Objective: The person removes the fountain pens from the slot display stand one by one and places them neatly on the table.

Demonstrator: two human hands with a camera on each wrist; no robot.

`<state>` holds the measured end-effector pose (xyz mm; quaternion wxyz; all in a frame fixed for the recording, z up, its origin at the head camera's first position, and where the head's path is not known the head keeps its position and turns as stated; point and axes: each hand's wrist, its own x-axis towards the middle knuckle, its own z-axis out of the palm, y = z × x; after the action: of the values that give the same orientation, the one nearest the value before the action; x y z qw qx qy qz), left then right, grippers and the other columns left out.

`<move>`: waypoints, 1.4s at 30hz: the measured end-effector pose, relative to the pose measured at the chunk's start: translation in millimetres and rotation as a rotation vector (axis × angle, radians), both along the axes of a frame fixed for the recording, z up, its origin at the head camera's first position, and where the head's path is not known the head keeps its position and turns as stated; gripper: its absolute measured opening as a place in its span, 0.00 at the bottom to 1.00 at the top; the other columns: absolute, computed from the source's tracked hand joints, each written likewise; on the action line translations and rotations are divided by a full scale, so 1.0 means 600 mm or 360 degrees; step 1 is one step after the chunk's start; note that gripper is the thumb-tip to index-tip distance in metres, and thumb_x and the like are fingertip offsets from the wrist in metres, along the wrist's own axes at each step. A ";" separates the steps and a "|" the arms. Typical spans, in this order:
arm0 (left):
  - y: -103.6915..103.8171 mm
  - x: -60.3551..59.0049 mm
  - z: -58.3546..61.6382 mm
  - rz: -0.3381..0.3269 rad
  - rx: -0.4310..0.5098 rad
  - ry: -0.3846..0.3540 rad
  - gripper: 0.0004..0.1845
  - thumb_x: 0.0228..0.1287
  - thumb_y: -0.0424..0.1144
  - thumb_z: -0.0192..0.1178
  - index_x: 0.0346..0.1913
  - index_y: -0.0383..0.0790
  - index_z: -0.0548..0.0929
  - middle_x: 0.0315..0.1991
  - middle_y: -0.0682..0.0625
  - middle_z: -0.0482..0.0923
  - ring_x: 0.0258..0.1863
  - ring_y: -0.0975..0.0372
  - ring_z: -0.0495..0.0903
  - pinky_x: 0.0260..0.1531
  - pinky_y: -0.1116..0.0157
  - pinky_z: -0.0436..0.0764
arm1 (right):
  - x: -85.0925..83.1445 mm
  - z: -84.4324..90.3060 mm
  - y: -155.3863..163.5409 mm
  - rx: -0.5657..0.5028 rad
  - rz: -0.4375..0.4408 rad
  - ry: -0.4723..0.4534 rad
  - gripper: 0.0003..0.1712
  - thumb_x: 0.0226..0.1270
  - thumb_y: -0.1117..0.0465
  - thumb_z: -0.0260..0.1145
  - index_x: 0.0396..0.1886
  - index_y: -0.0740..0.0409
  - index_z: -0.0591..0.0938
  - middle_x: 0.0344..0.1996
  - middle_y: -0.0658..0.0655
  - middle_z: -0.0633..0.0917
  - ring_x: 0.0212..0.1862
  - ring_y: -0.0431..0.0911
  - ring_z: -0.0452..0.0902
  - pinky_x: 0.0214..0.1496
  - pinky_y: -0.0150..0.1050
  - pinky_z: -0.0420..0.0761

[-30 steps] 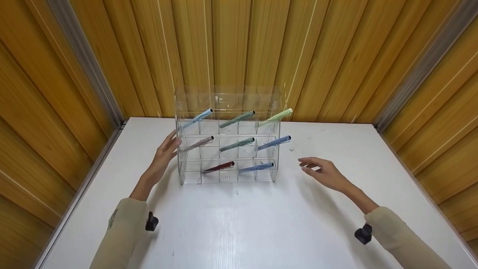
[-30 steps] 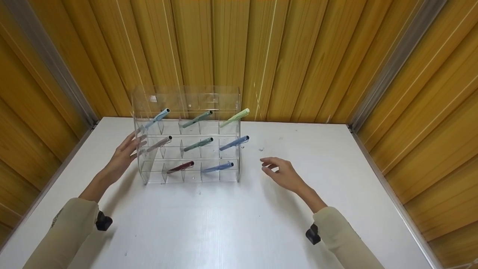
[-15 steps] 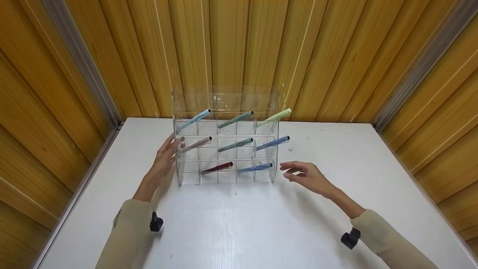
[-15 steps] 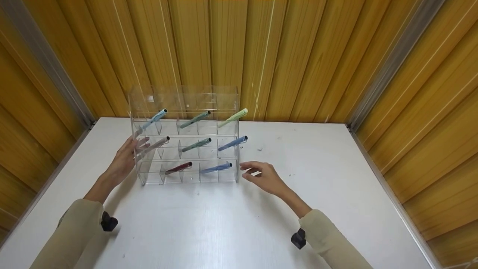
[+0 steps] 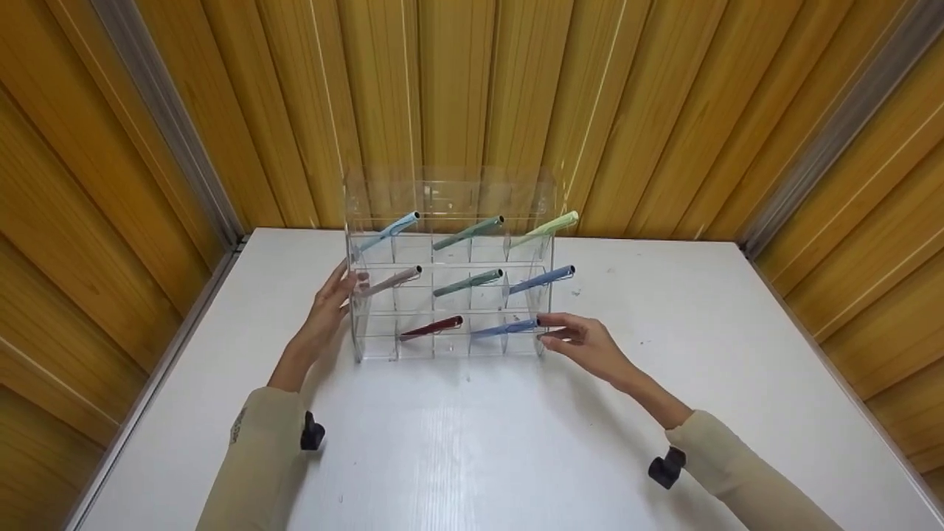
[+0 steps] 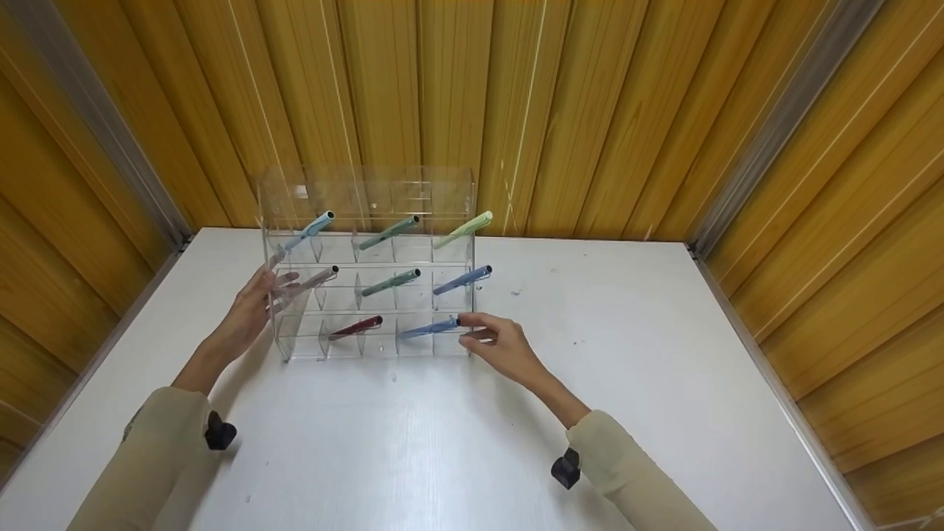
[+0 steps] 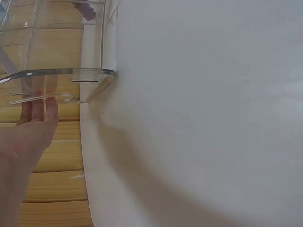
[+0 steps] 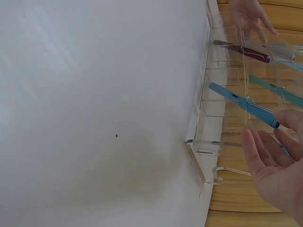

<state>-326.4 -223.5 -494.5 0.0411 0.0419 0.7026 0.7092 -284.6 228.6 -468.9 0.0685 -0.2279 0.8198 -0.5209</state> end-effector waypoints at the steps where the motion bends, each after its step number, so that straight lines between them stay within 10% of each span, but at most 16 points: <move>1: 0.000 -0.001 0.000 -0.0009 -0.0004 0.0004 0.34 0.87 0.55 0.40 0.86 0.53 0.45 0.80 0.38 0.59 0.83 0.49 0.54 0.83 0.46 0.46 | 0.000 0.000 -0.002 -0.0014 -0.0009 -0.0014 0.26 0.76 0.65 0.67 0.70 0.70 0.77 0.65 0.71 0.81 0.61 0.64 0.83 0.56 0.26 0.83; 22: -0.018 0.013 0.010 -0.0009 -0.0101 0.0037 0.36 0.86 0.58 0.35 0.86 0.54 0.38 0.79 0.39 0.56 0.84 0.44 0.47 0.82 0.40 0.42 | -0.014 -0.024 -0.075 -0.0307 0.0060 -0.0245 0.31 0.79 0.65 0.63 0.75 0.72 0.68 0.69 0.74 0.75 0.58 0.57 0.87 0.53 0.43 0.88; 42: 0.007 0.002 0.002 -0.0056 -0.0174 0.0040 0.38 0.84 0.62 0.32 0.86 0.57 0.34 0.80 0.39 0.54 0.84 0.42 0.47 0.82 0.39 0.43 | -0.007 -0.035 -0.079 -0.0397 -0.0074 -0.0287 0.24 0.80 0.67 0.61 0.70 0.73 0.73 0.61 0.70 0.82 0.49 0.43 0.90 0.49 0.35 0.89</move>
<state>-325.5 -219.1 -493.2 0.0471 0.0607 0.7400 0.6682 -288.7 181.3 -489.8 0.1008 -0.1680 0.7442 -0.6386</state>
